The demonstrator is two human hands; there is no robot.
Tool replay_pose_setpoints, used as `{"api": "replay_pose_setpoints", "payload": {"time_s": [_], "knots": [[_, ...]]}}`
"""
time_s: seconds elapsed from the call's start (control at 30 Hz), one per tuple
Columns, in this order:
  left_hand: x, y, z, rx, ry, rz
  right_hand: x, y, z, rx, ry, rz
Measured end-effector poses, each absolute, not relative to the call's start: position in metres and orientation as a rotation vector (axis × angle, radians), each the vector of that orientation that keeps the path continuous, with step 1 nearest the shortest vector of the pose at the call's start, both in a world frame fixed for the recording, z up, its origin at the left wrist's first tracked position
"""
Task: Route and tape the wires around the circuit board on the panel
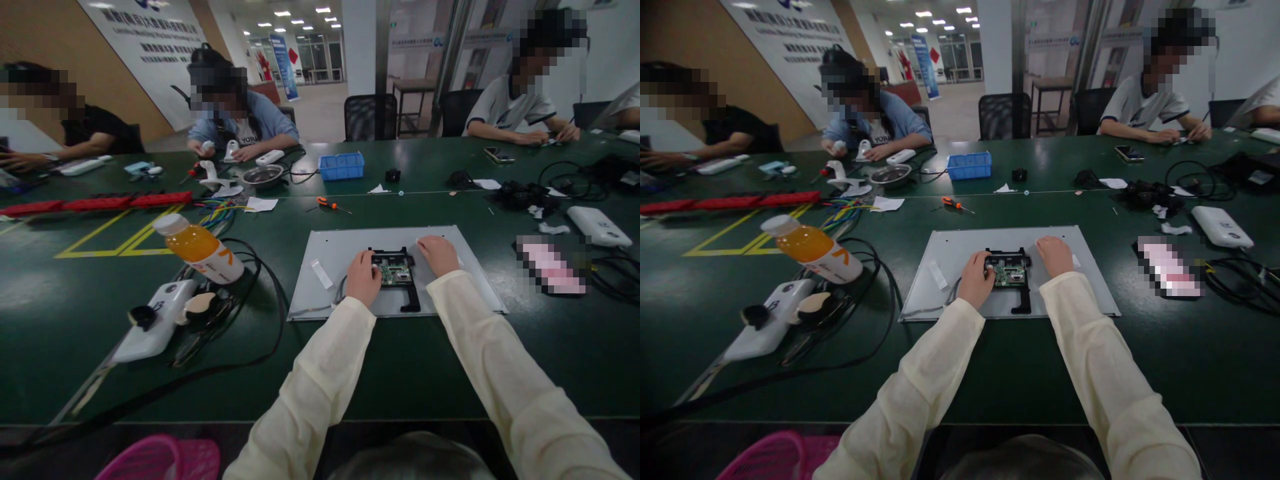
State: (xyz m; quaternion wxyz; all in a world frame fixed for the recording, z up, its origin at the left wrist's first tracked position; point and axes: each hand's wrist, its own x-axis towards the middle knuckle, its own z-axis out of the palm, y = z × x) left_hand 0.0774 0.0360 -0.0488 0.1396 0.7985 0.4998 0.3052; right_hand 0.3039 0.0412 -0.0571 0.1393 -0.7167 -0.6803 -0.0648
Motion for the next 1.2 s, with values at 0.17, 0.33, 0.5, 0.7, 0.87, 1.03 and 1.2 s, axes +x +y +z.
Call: {"api": "replay_pose_setpoints", "payload": {"time_s": [0.17,0.33,0.5,0.7,0.87,1.03,1.2], "knots": [[0.077,0.035,-0.046,2.321,1.424,0.904,0.307,0.045,-0.059,-2.063,-1.991,-0.176],[0.077,0.035,-0.046,2.329,1.417,0.912,0.310,0.047,-0.061,-2.070,-2.012,-0.153],[0.077,0.035,-0.046,2.331,1.423,0.906,0.307,0.045,-0.061,-2.057,-1.997,-0.172],[0.078,0.033,-0.044,2.363,1.447,0.875,0.307,0.045,-0.067,-2.033,-1.916,-0.180],[0.080,0.028,-0.042,2.494,1.434,0.799,0.302,0.045,-0.062,-1.889,-1.851,-0.214],[0.082,0.024,-0.041,2.584,1.450,0.693,0.272,0.048,-0.042,-1.728,-2.043,-0.217],[0.082,0.025,-0.042,2.599,1.461,0.646,0.237,0.056,-0.025,-1.707,-2.251,-0.187]]}}
